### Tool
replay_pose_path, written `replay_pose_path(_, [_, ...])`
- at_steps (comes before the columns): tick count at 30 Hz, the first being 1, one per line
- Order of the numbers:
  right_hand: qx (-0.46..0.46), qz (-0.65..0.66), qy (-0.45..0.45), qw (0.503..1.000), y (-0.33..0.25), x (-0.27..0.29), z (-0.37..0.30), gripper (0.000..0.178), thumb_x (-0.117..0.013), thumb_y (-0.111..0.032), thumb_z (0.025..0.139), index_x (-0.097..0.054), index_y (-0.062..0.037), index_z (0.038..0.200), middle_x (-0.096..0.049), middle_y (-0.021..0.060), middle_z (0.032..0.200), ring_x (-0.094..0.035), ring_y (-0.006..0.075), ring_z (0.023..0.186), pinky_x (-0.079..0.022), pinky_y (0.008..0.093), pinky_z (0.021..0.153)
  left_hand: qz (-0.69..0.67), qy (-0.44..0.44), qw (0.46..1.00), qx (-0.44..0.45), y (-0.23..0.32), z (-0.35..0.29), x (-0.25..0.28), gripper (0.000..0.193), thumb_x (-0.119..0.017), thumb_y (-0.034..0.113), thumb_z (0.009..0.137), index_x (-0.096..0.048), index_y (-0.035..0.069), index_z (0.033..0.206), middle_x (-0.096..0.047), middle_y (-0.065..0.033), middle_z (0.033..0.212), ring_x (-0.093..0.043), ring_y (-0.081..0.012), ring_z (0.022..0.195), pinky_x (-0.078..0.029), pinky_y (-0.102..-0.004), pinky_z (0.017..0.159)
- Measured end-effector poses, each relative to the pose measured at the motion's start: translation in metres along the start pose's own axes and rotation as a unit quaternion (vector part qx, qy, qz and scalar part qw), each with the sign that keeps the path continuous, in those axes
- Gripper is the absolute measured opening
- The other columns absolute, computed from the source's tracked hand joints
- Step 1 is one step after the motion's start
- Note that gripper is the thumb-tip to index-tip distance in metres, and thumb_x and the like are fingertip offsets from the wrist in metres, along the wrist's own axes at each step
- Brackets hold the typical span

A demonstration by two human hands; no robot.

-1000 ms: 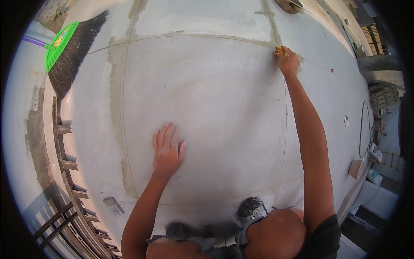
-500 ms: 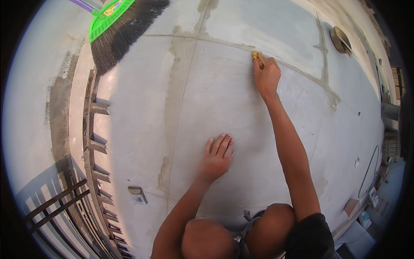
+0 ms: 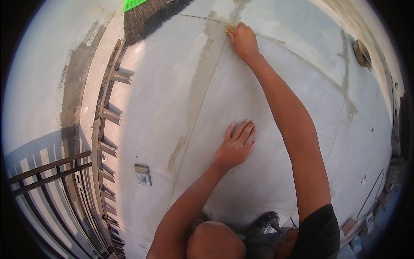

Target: The person kneels on a tiled floor and wipes the surface and grout lines with a yellow sponge, repeatedly dipping it into a bucket of water. The person also uses a small metal scraper to remove residue from the grout lines.

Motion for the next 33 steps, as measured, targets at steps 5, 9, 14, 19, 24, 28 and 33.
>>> replay_pose_path(5, [0.032, 0.027, -0.065, 0.997, -0.059, 0.007, -0.049, 0.013, -0.071, -0.012, 0.099, -0.076, -0.0062, 0.109, -0.067, 0.0199, 0.099, -0.068, 0.0392, 0.092, -0.058, 0.0493, 0.081, -0.048, 0.009, 0.999, 0.000, -0.003, -0.004, 0.003, 0.047, -0.066, 0.028, 0.105, -0.062, 0.002, 0.144, -0.055, -0.0117, 0.155, -0.044, -0.0283, 0.152, -0.031, -0.0576, 0.128])
replay_pose_path(9, [0.029, 0.048, -0.090, 0.994, -0.108, 0.013, -0.101, 0.010, -0.070, -0.010, 0.099, -0.074, -0.0047, 0.107, -0.066, 0.0211, 0.100, -0.067, 0.0400, 0.092, -0.058, 0.0494, 0.081, -0.118, 0.005, 0.993, -0.026, 0.000, -0.020, 0.002, 0.042, -0.068, 0.020, 0.105, -0.062, 0.001, 0.141, -0.058, -0.0154, 0.149, -0.048, -0.0322, 0.147, -0.031, -0.0597, 0.128])
replay_pose_path(14, [0.047, 0.045, -0.136, 0.989, -0.160, 0.012, -0.184, 0.010, -0.067, -0.006, 0.098, -0.072, 0.0001, 0.105, -0.065, 0.0220, 0.101, -0.066, 0.0390, 0.095, -0.058, 0.0488, 0.082, -0.272, -0.050, 0.958, -0.075, 0.067, -0.136, 0.020, 0.038, -0.067, 0.016, 0.105, -0.064, 0.001, 0.140, -0.069, -0.0174, 0.126, -0.062, -0.0346, 0.128, -0.044, -0.0499, 0.116])
replay_pose_path(19, [0.057, 0.113, -0.134, 0.983, -0.235, 0.034, -0.263, 0.016, -0.062, 0.001, 0.094, -0.070, 0.0051, 0.108, -0.063, 0.0224, 0.108, -0.065, 0.0382, 0.102, -0.060, 0.0474, 0.085, -0.370, -0.075, 0.921, 0.096, 0.098, -0.310, 0.060, 0.029, -0.065, 0.015, 0.106, -0.071, 0.002, 0.131, -0.075, -0.0165, 0.091, -0.073, -0.0340, 0.080, -0.061, -0.0424, 0.077])
replay_pose_path(24, [0.074, 0.177, -0.100, 0.976, -0.302, 0.061, -0.338, 0.020, -0.065, 0.001, 0.095, -0.072, 0.0048, 0.113, -0.064, 0.0191, 0.105, -0.065, 0.0362, 0.098, -0.059, 0.0448, 0.082, -0.398, -0.070, 0.877, 0.261, 0.079, -0.350, 0.058, 0.028, -0.063, 0.018, 0.106, -0.073, 0.003, 0.127, -0.075, -0.0173, 0.088, -0.076, -0.0307, 0.078, -0.060, -0.0402, 0.075])
replay_pose_path(28, [0.113, 0.183, -0.136, 0.967, -0.329, 0.075, -0.382, 0.028, -0.067, 0.001, 0.091, -0.073, 0.0016, 0.119, -0.064, 0.0145, 0.108, -0.063, 0.0323, 0.098, -0.059, 0.0413, 0.083, -0.410, -0.025, 0.885, 0.219, 0.078, -0.346, 0.052, 0.029, -0.063, 0.021, 0.105, -0.074, 0.001, 0.124, -0.073, -0.0144, 0.082, -0.075, -0.0254, 0.076, -0.059, -0.0376, 0.075])
replay_pose_path(33, [0.195, 0.195, -0.241, 0.931, -0.301, 0.115, -0.430, 0.040, -0.068, 0.003, 0.087, -0.072, -0.0032, 0.126, -0.065, 0.0098, 0.116, -0.060, 0.0282, 0.097, -0.059, 0.0379, 0.085, -0.431, -0.051, 0.866, 0.248, 0.074, -0.355, 0.046, 0.025, -0.061, 0.021, 0.109, -0.075, 0.003, 0.119, -0.069, -0.0150, 0.077, -0.071, -0.0271, 0.070, -0.057, -0.0377, 0.070])
Point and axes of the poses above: each hand's wrist, its own z-axis towards the middle knuckle, its own x-axis out of the back of the hand, y = z × x, the point moved 8 cm from there along z, towards the middle knuckle
